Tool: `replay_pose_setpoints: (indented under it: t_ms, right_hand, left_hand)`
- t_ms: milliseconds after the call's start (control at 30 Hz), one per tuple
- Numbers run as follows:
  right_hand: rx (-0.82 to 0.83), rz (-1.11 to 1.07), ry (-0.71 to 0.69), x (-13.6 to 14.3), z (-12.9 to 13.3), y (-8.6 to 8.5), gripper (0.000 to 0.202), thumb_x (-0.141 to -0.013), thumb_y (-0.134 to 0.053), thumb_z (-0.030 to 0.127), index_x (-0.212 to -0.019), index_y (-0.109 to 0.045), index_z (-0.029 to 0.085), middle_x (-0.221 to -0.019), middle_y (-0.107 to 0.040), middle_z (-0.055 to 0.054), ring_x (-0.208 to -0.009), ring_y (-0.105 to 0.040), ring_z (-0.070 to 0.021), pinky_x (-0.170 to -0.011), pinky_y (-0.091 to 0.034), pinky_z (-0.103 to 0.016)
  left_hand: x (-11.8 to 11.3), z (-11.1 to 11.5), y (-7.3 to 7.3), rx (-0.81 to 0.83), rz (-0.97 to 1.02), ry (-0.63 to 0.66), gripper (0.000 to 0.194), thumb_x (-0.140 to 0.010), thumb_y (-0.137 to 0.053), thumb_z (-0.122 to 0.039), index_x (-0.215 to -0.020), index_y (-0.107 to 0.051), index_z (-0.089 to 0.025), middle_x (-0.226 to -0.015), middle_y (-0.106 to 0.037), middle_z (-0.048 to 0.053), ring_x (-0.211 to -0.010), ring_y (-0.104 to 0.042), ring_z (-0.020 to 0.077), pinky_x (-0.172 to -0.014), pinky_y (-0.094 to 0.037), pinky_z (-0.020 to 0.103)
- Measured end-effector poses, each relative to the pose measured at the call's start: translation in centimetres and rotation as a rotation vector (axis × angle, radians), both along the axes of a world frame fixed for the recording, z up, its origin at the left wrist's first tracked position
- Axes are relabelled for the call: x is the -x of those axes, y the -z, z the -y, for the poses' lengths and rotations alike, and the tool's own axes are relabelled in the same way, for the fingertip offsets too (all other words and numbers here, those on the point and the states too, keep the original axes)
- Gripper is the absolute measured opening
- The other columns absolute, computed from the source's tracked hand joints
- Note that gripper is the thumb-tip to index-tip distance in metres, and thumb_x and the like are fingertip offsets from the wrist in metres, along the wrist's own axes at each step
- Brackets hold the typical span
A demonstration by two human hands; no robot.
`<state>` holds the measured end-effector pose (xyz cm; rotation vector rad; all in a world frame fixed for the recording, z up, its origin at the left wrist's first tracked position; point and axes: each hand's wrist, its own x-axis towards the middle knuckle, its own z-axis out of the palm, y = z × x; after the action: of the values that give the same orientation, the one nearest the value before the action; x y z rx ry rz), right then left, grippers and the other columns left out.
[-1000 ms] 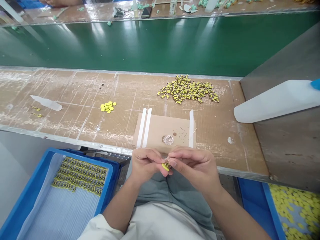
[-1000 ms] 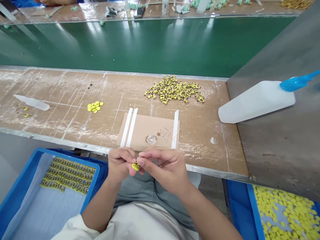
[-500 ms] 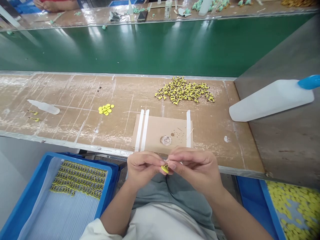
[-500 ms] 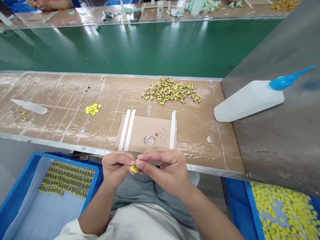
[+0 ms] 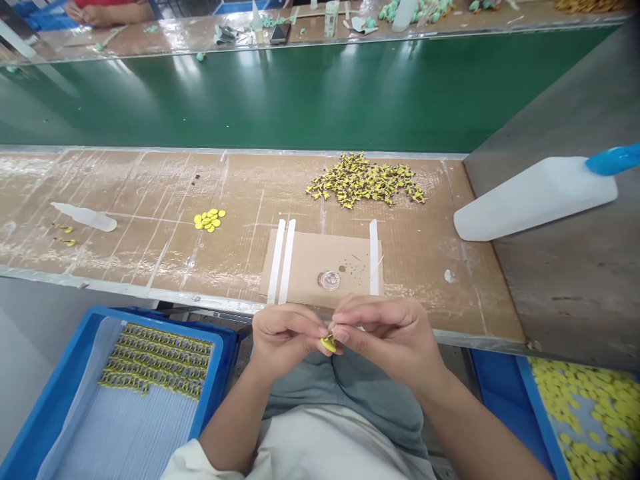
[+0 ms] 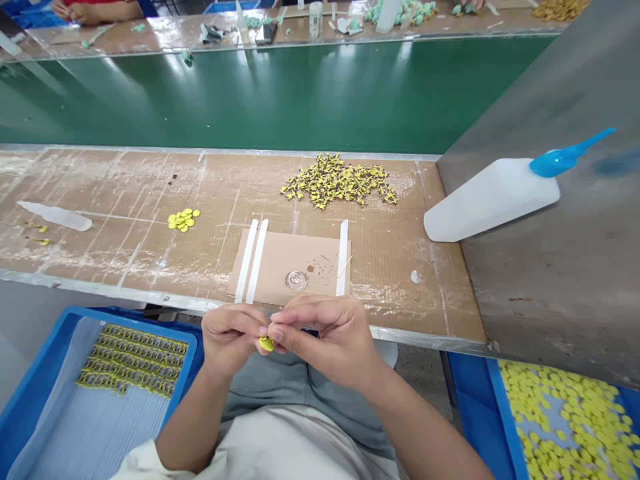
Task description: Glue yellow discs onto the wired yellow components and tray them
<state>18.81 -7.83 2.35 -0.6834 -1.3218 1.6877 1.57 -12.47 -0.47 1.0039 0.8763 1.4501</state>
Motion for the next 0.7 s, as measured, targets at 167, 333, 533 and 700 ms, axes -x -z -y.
replay_pose_setpoints:
  t_ms: [167, 333, 533, 700]
  right_hand:
    - [0.067, 0.045, 0.127, 0.5, 0.1, 0.3, 0.015, -0.077, -0.08, 0.014, -0.087, -0.081, 0.025, -0.081, -0.076, -0.004, -0.064, -0.071, -0.0155, -0.056, -0.063, -0.024]
    - [-0.069, 0.128, 0.236, 1.3, 0.3, 0.3, 0.017, -0.075, -0.081, 0.013, -0.087, -0.081, 0.025, -0.082, -0.078, -0.004, -0.07, -0.073, -0.016, -0.063, -0.063, -0.022]
    - [-0.14, 0.143, 0.22, 1.7, 0.4, -0.4, 0.02, -0.075, -0.08, 0.011, -0.087, -0.081, 0.027, -0.08, -0.077, -0.003, -0.072, -0.072, -0.015, -0.067, -0.061, -0.022]
    - [-0.019, 0.111, 0.187, 1.9, 0.7, -0.6, 0.015, -0.077, -0.079, 0.014, -0.086, -0.08, 0.025, -0.08, -0.076, -0.003, -0.065, -0.072, -0.0157, -0.057, -0.062, -0.022]
  left_hand:
    - [-0.3, 0.1, 0.4, 0.083, -0.005, -0.115, 0.013, -0.067, -0.086, -0.02, -0.078, -0.081, -0.026, -0.072, -0.077, 0.004, -0.058, -0.073, 0.0194, -0.055, -0.062, 0.027]
    - [0.0, 0.6, 1.1, 0.041, -0.095, -0.174, 0.018, -0.07, -0.084, -0.017, -0.084, -0.082, -0.027, -0.076, -0.079, 0.005, -0.063, -0.073, 0.0164, -0.059, -0.061, 0.024]
    - [0.6, 1.0, 1.1, 0.035, -0.166, -0.208, 0.015, -0.07, -0.085, -0.023, -0.085, -0.082, -0.025, -0.078, -0.079, 0.006, -0.065, -0.073, 0.0174, -0.061, -0.061, 0.024]
    - [0.7, 1.1, 0.9, 0.043, -0.137, -0.19, 0.015, -0.072, -0.084, -0.022, -0.087, -0.082, -0.027, -0.082, -0.08, 0.005, -0.07, -0.075, 0.0183, -0.065, -0.062, 0.025]
